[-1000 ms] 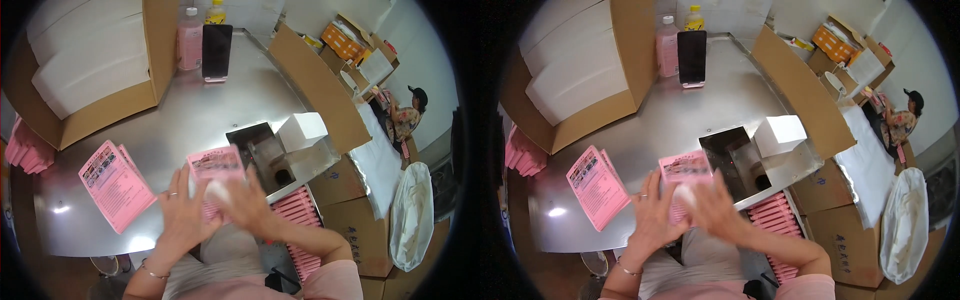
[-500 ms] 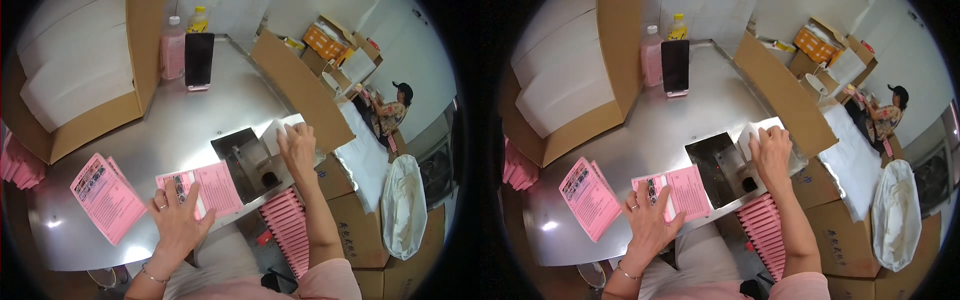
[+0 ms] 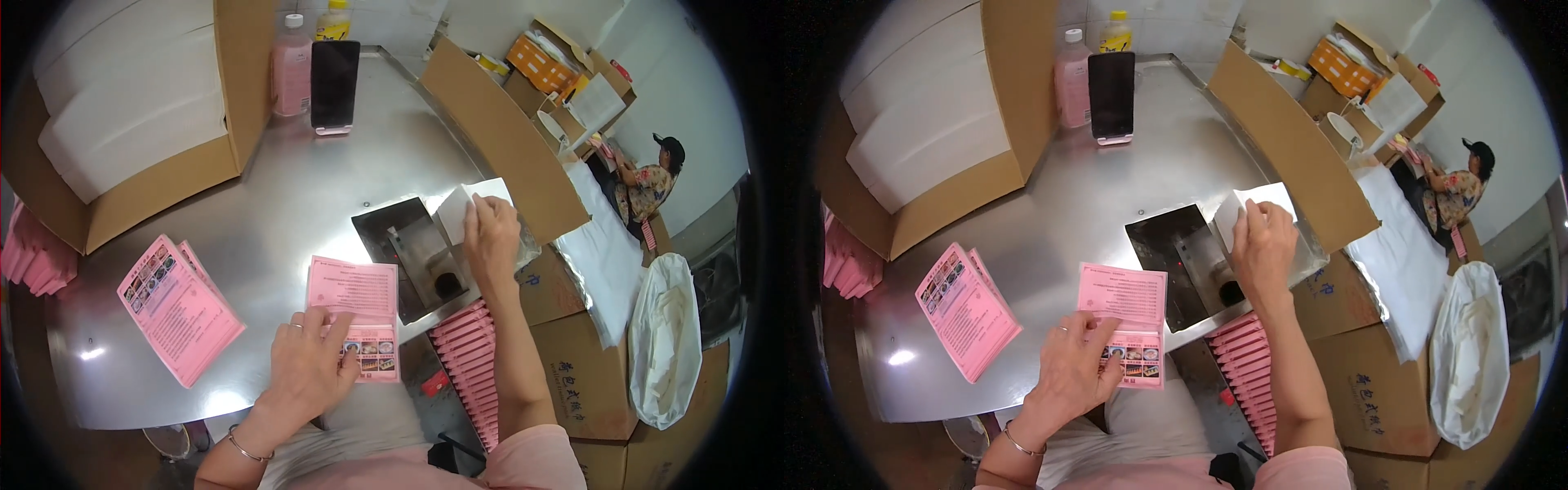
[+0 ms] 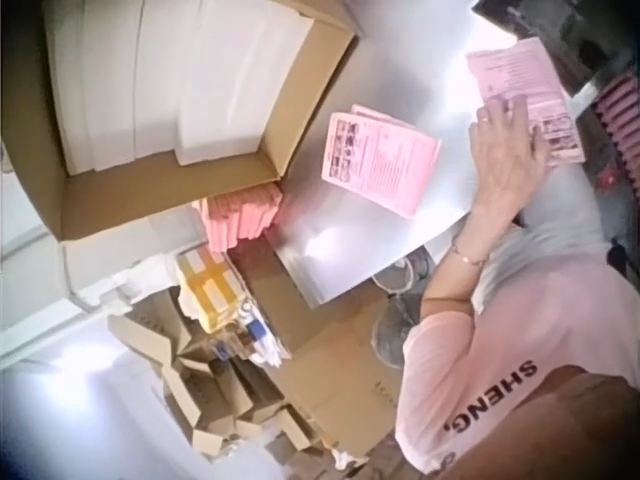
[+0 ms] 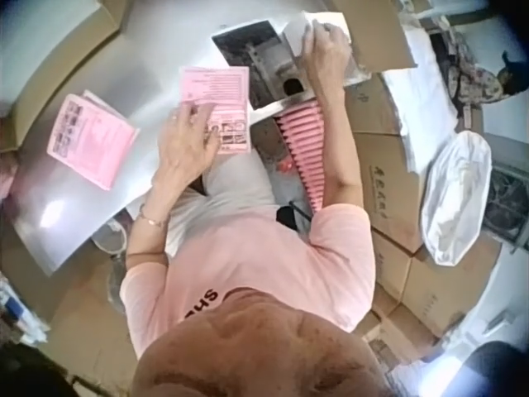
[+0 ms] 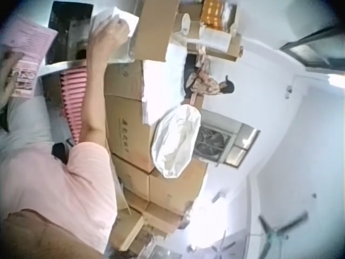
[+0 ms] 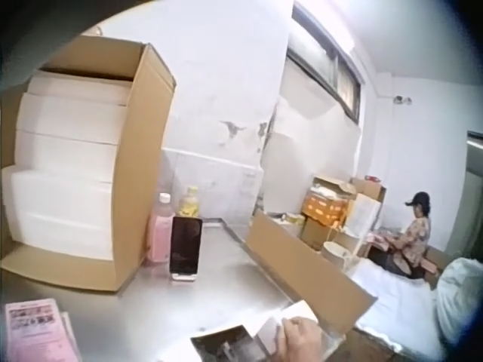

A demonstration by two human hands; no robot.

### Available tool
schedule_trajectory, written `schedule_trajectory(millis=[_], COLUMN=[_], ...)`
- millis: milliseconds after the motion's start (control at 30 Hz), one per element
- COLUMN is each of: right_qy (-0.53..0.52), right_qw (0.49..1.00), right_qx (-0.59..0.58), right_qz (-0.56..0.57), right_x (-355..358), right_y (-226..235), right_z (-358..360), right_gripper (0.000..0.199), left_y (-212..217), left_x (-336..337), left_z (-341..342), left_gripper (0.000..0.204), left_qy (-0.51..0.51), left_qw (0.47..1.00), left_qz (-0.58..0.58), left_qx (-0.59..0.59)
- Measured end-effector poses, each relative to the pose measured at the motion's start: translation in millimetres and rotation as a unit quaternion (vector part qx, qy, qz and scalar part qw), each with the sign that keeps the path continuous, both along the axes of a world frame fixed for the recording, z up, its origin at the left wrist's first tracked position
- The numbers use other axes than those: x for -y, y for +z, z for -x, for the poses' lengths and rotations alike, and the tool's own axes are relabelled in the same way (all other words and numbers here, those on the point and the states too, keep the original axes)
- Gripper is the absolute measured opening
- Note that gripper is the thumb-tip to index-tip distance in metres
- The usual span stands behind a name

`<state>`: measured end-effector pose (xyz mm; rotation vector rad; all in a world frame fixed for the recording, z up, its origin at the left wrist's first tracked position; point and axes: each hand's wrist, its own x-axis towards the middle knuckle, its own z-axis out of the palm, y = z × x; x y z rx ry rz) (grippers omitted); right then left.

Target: Folding pink pamphlets and organizing white boxes for product packaging.

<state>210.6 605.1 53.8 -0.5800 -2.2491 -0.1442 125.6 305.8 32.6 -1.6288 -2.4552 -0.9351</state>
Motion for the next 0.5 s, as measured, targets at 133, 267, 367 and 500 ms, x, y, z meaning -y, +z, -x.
schedule_trajectory(millis=[133, 267, 367, 500], right_qy=[-0.013, 0.005, 0.014, 0.329], right_qw=[0.998, 0.998, 0.999, 0.944], right_qx=[0.023, 0.01, -0.029, 0.022], right_qz=[0.061, 0.057, 0.039, 0.014], right_x=[-5, -13, -8, 97], right_y=[13, 6, 4, -28], right_z=[-3, -11, -10, -13], right_gripper=[0.018, 0.022, 0.033, 0.039], left_y=[-2, -1, -1, 4], left_x=[0, 1, 3, 12], left_z=[-4, -7, -7, 4], left_gripper=[0.045, 0.046, 0.05, 0.059], left_qy=[0.008, 0.022, 0.012, 0.035], left_qw=[1.0, 1.0, 1.0, 0.997], left_qz=[-0.006, -0.007, 0.009, 0.02], left_qx=[-0.008, 0.0, 0.007, 0.064])
